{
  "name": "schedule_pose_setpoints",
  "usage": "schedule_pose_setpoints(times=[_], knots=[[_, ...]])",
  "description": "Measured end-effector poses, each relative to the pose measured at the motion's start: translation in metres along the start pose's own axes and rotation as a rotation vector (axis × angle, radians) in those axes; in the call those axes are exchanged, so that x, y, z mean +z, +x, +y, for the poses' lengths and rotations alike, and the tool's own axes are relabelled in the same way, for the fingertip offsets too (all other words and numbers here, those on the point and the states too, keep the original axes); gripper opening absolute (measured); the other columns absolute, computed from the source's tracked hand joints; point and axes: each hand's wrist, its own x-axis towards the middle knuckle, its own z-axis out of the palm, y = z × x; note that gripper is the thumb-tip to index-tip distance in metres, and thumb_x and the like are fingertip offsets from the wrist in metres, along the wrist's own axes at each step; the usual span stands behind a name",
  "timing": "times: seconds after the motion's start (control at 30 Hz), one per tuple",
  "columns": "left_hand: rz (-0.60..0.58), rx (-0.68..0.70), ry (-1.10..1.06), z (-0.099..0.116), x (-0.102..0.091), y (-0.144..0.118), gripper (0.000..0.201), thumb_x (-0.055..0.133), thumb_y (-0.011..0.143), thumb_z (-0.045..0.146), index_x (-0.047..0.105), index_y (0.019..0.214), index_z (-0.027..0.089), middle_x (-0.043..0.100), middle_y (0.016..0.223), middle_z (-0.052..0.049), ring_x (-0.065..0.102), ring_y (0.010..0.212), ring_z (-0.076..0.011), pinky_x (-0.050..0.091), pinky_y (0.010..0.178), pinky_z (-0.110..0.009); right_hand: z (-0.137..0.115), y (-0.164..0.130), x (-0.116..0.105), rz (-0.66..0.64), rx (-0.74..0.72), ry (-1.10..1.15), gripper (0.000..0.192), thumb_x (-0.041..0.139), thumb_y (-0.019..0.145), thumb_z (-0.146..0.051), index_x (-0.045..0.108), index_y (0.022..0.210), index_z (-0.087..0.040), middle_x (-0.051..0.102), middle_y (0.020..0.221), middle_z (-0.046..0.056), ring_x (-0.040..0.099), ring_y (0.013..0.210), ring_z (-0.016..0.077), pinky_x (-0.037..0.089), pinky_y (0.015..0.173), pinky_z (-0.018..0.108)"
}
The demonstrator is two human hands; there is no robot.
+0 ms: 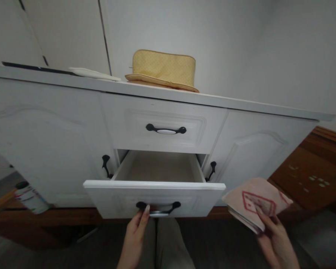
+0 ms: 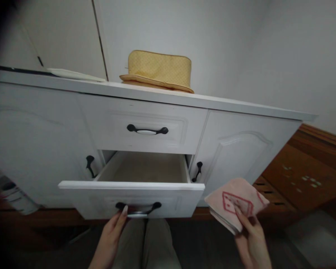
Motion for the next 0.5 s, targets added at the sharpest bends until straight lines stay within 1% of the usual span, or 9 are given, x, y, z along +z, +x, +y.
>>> schedule_pose_setpoints(times=[0.07, 0.13, 0.23, 0.33, 0.4, 0.47, 0.5], knots=[[-0.011, 0.027, -0.03, 0.006, 0.008, 0.019, 0.074, 0.068, 0.06, 0.084, 0.077, 0.086, 0.015, 0.08, 0.089, -0.011, 0.07, 0.105, -0.0374, 0.056, 0.098, -0.045, 0.015, -0.005, 0.014, 0.016, 0.043, 0.077, 0.041, 0.084, 0.061, -0.033, 0.072, 0.099, -0.023, 0.078, 0.093, 0.006, 0.075, 0.089, 0.028, 0.063, 0.089, 0.052], [-0.008, 0.055, -0.062, 0.005, 0.016, 0.039, 0.076, 0.068, 0.058, 0.085, 0.077, 0.087, 0.015, 0.079, 0.089, -0.011, 0.07, 0.103, -0.0364, 0.056, 0.097, -0.045, 0.025, -0.009, 0.033, 0.042, 0.06, 0.152, 0.045, 0.083, 0.06, -0.029, 0.07, 0.103, -0.023, 0.078, 0.098, 0.004, 0.075, 0.096, 0.0263, 0.062, 0.093, 0.049], [-0.025, 0.072, -0.111, 0.001, 0.029, 0.07, 0.08, 0.068, 0.056, 0.086, 0.076, 0.09, 0.014, 0.078, 0.09, -0.012, 0.072, 0.097, -0.0341, 0.057, 0.095, -0.045, 0.036, -0.009, 0.069, 0.053, -0.006, 0.229, 0.056, 0.083, 0.059, -0.025, 0.066, 0.113, -0.025, 0.077, 0.105, 0.001, 0.073, 0.104, 0.0224, 0.059, 0.099, 0.044], [-0.031, 0.084, -0.144, 0.001, 0.04, 0.098, 0.081, 0.07, 0.057, 0.083, 0.075, 0.096, 0.013, 0.078, 0.098, -0.014, 0.072, 0.098, -0.0338, 0.056, 0.097, -0.047, 0.04, -0.007, 0.108, 0.054, -0.103, 0.247, 0.065, 0.081, 0.062, -0.027, 0.059, 0.123, -0.025, 0.071, 0.123, 0.004, 0.069, 0.113, 0.0227, 0.053, 0.106, 0.044], [-0.042, 0.096, -0.147, 0.004, 0.046, 0.112, 0.083, 0.068, 0.06, 0.083, 0.073, 0.103, 0.012, 0.077, 0.106, -0.017, 0.071, 0.103, -0.0351, 0.053, 0.102, -0.05, 0.041, -0.006, 0.135, 0.073, -0.168, 0.187, 0.067, 0.078, 0.066, -0.032, 0.053, 0.128, -0.024, 0.063, 0.134, 0.008, 0.065, 0.12, 0.0242, 0.051, 0.108, 0.046], [-0.057, 0.127, -0.12, 0.006, 0.049, 0.122, 0.085, 0.064, 0.064, 0.084, 0.071, 0.107, 0.011, 0.076, 0.108, -0.018, 0.069, 0.108, -0.0369, 0.049, 0.106, -0.052, 0.042, -0.007, 0.162, 0.077, -0.231, 0.033, 0.062, 0.072, 0.073, -0.038, 0.047, 0.128, -0.022, 0.057, 0.138, 0.013, 0.062, 0.123, 0.0252, 0.051, 0.107, 0.046], [-0.056, 0.149, -0.092, 0.007, 0.05, 0.125, 0.083, 0.061, 0.067, 0.084, 0.071, 0.106, 0.012, 0.077, 0.106, -0.018, 0.069, 0.109, -0.0376, 0.047, 0.108, -0.053, 0.043, -0.008, 0.176, 0.062, -0.258, -0.064, 0.058, 0.068, 0.077, -0.04, 0.044, 0.127, -0.02, 0.056, 0.138, 0.016, 0.061, 0.124, 0.0254, 0.05, 0.107, 0.046]])
